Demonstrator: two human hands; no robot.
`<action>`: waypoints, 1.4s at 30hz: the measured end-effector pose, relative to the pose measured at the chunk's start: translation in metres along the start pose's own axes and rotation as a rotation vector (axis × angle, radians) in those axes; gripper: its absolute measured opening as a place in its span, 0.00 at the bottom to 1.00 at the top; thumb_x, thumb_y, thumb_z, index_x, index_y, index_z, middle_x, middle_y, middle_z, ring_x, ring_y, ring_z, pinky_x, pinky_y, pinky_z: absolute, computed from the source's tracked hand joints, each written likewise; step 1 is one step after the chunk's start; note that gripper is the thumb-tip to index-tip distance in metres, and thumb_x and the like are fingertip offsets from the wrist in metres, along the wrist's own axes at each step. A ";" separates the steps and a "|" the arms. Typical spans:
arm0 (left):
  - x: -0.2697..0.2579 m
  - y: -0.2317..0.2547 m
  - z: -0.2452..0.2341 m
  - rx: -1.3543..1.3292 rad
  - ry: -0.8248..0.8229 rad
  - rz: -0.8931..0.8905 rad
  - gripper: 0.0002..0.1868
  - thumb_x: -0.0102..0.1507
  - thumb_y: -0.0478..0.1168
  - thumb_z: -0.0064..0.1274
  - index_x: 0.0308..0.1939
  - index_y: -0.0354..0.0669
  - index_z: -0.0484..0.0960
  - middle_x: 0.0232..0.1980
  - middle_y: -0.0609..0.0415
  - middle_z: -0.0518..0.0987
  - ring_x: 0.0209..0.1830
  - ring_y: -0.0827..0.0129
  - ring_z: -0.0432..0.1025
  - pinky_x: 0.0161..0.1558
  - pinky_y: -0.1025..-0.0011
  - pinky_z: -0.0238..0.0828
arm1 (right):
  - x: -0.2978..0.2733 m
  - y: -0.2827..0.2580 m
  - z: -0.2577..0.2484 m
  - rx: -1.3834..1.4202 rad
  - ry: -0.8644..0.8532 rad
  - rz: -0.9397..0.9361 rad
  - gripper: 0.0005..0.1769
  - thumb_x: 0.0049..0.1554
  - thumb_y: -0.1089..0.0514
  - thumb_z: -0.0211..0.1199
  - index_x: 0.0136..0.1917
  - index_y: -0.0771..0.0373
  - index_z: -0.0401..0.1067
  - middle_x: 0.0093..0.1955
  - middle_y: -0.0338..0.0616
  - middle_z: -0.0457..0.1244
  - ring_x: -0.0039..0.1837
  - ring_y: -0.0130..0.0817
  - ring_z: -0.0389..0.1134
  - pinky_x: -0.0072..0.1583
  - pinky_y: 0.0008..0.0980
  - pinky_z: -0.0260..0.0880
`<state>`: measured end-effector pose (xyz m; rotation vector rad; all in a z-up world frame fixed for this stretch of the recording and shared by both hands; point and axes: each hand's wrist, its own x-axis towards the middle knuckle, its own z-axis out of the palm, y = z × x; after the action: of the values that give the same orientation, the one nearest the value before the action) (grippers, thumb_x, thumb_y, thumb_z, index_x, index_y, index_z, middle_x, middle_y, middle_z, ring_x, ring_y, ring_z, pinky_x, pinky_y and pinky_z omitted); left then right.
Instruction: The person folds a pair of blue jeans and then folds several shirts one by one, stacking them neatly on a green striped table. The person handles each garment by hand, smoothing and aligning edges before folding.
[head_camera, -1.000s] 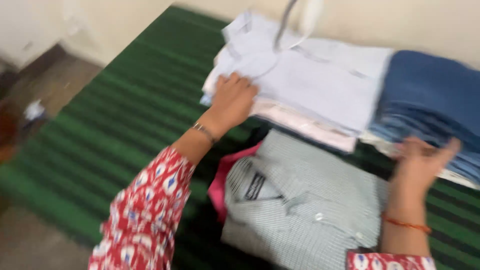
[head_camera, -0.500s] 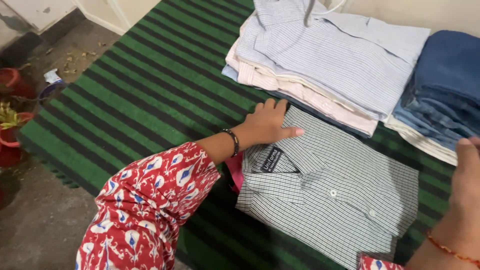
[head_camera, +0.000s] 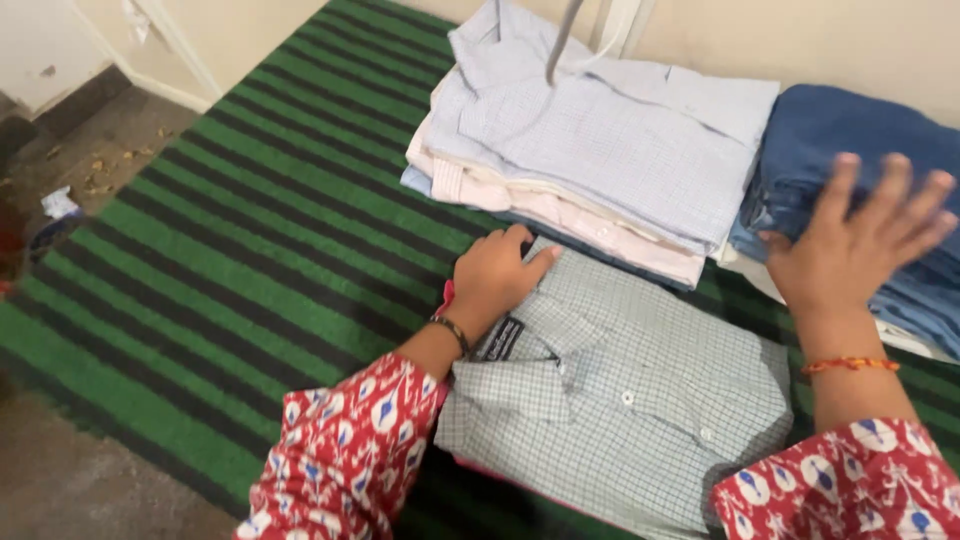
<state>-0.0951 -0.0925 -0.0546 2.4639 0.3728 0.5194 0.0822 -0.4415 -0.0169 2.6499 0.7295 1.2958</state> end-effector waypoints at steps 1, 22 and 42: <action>0.000 -0.001 0.001 0.001 0.038 0.020 0.27 0.61 0.65 0.53 0.43 0.44 0.83 0.41 0.47 0.82 0.43 0.50 0.75 0.43 0.55 0.73 | 0.010 -0.001 0.003 -0.071 -0.048 -0.038 0.50 0.45 0.46 0.78 0.76 0.61 0.65 0.74 0.54 0.59 0.78 0.56 0.51 0.72 0.69 0.45; 0.013 0.006 -0.041 -0.178 -0.173 0.025 0.28 0.56 0.58 0.61 0.47 0.39 0.84 0.44 0.42 0.84 0.45 0.49 0.79 0.47 0.56 0.75 | -0.082 0.109 0.011 0.532 -0.264 0.112 0.29 0.53 0.66 0.70 0.65 0.71 0.65 0.62 0.59 0.60 0.62 0.54 0.65 0.65 0.44 0.68; -0.059 0.005 -0.102 0.221 -0.164 0.298 0.29 0.59 0.63 0.61 0.47 0.41 0.79 0.45 0.43 0.81 0.43 0.47 0.76 0.41 0.52 0.74 | -0.101 -0.009 -0.121 0.465 -0.578 0.165 0.25 0.64 0.49 0.68 0.62 0.73 0.70 0.55 0.66 0.66 0.56 0.60 0.69 0.60 0.47 0.70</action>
<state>-0.1922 -0.0688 0.0084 2.7724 -0.0071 0.4092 -0.0664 -0.4945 -0.0156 3.2616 0.7976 0.3377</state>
